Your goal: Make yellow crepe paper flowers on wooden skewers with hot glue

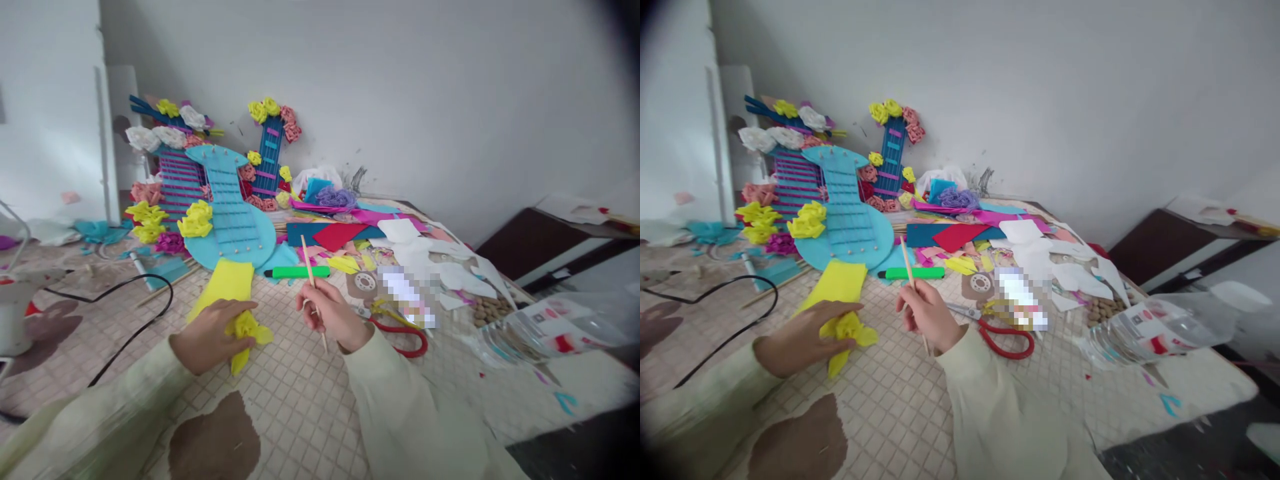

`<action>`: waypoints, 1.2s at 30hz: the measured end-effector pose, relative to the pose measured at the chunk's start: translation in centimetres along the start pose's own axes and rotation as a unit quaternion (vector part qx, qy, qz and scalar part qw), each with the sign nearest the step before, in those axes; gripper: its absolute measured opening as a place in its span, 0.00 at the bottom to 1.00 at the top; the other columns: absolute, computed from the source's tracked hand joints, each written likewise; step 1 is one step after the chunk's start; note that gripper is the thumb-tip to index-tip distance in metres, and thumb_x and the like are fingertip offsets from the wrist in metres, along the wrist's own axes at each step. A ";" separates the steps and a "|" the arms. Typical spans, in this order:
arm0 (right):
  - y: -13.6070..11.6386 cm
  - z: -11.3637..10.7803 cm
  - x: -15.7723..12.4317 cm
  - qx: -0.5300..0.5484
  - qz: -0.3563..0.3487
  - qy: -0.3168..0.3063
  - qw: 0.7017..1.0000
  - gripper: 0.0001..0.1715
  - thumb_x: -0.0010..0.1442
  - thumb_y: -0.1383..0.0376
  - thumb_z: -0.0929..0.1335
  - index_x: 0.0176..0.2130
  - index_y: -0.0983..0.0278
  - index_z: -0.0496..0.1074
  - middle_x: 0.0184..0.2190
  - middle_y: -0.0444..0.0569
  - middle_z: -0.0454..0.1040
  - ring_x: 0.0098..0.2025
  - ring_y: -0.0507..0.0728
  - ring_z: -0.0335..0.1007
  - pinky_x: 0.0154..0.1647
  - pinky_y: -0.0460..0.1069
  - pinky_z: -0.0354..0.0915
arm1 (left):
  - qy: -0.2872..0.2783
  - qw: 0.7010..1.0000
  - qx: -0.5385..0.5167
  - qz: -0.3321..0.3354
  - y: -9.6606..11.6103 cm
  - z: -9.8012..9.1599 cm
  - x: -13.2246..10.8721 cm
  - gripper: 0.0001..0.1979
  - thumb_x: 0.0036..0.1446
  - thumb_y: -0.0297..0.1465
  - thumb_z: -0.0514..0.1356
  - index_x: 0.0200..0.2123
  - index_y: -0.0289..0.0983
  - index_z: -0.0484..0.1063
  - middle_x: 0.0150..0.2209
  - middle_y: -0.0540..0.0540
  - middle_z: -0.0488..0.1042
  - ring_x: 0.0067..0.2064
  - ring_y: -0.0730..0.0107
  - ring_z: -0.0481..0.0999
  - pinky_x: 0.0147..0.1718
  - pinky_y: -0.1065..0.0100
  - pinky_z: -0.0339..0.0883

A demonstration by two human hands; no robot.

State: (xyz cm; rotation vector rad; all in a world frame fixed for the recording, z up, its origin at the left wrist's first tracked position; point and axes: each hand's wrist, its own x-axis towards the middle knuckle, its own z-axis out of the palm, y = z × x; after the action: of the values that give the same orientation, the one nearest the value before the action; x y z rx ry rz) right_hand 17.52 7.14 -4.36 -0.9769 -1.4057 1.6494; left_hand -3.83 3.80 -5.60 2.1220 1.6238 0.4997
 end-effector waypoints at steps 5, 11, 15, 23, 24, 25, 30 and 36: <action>0.0 -0.4 0.1 0.024 -0.017 -0.003 1.000 0.13 0.53 0.56 0.64 0.28 0.63 0.59 0.23 0.40 0.64 0.15 0.45 0.56 0.11 0.41 0.44 | -0.011 0.999 -0.050 -0.013 0.8 -0.2 -0.4 0.21 0.46 0.36 0.56 0.46 0.40 0.66 0.41 0.43 0.74 0.40 0.59 0.73 0.35 0.64 0.68; -0.3 -1.2 -0.8 -0.096 -0.120 -0.133 0.979 0.13 0.48 0.62 0.69 0.37 0.61 0.68 0.30 0.42 0.63 0.16 0.42 0.44 0.16 0.43 0.43 | -0.061 0.911 -0.388 -0.124 2.2 -0.2 -0.6 0.19 0.49 0.35 0.57 0.47 0.41 0.64 0.44 0.45 0.72 0.44 0.63 0.71 0.38 0.65 0.68; 0.0 -0.8 -1.0 -0.102 -0.146 -0.154 0.972 0.12 0.47 0.61 0.69 0.35 0.61 0.70 0.43 0.45 0.63 0.16 0.40 0.43 0.16 0.43 0.44 | -0.138 0.766 -0.601 -0.183 4.1 1.1 -0.5 0.15 0.45 0.31 0.60 0.40 0.39 0.70 0.36 0.46 0.76 0.38 0.65 0.74 0.36 0.67 0.67; 2.0 -0.4 -0.2 -0.137 -0.039 -0.018 0.990 0.16 0.45 0.58 0.70 0.30 0.67 0.67 0.16 0.37 0.58 0.17 0.44 0.47 0.15 0.41 0.46 | -0.070 0.739 -0.631 -0.225 4.7 3.7 -0.5 0.14 0.49 0.42 0.54 0.30 0.39 0.73 0.34 0.48 0.74 0.42 0.63 0.70 0.40 0.65 0.65; 2.1 -0.3 -0.3 -0.151 -0.045 -0.013 0.987 0.16 0.46 0.58 0.70 0.30 0.67 0.67 0.16 0.37 0.58 0.17 0.45 0.48 0.16 0.41 0.47 | -0.066 0.751 -0.621 -0.214 4.6 3.7 -0.5 0.14 0.48 0.43 0.55 0.30 0.39 0.73 0.32 0.49 0.74 0.41 0.64 0.70 0.40 0.67 0.65; 2.1 -0.1 -0.3 -0.164 -0.053 -0.015 0.985 0.15 0.47 0.58 0.70 0.30 0.67 0.67 0.17 0.37 0.57 0.17 0.45 0.48 0.16 0.41 0.48 | -0.066 0.764 -0.609 -0.203 4.5 3.6 -0.6 0.13 0.47 0.42 0.58 0.29 0.38 0.74 0.30 0.49 0.74 0.39 0.65 0.70 0.38 0.69 0.64; 1.0 0.1 -1.0 -0.248 -0.144 0.001 0.958 0.14 0.57 0.57 0.62 0.34 0.66 0.67 0.22 0.41 0.62 0.21 0.46 0.54 0.20 0.42 0.52 | -0.103 0.829 -0.535 -0.124 4.7 3.3 -1.4 0.10 0.44 0.34 0.63 0.33 0.38 0.73 0.28 0.51 0.72 0.35 0.68 0.69 0.35 0.70 0.64; 0.1 -1.5 -1.1 -0.423 -0.234 -0.060 0.873 0.17 0.62 0.62 0.58 0.29 0.67 0.69 0.22 0.44 0.66 0.25 0.49 0.60 0.27 0.44 0.56 | -0.165 0.793 -0.562 -0.167 3.3 3.2 -2.0 0.18 0.45 0.37 0.61 0.41 0.38 0.70 0.33 0.48 0.73 0.35 0.65 0.72 0.33 0.66 0.66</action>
State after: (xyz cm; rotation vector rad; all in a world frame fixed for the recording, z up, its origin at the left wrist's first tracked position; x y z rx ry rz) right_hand 19.30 6.77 -4.51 -0.8669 -2.3112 0.7118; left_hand 0.01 0.78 -6.60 0.9266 1.0058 0.6849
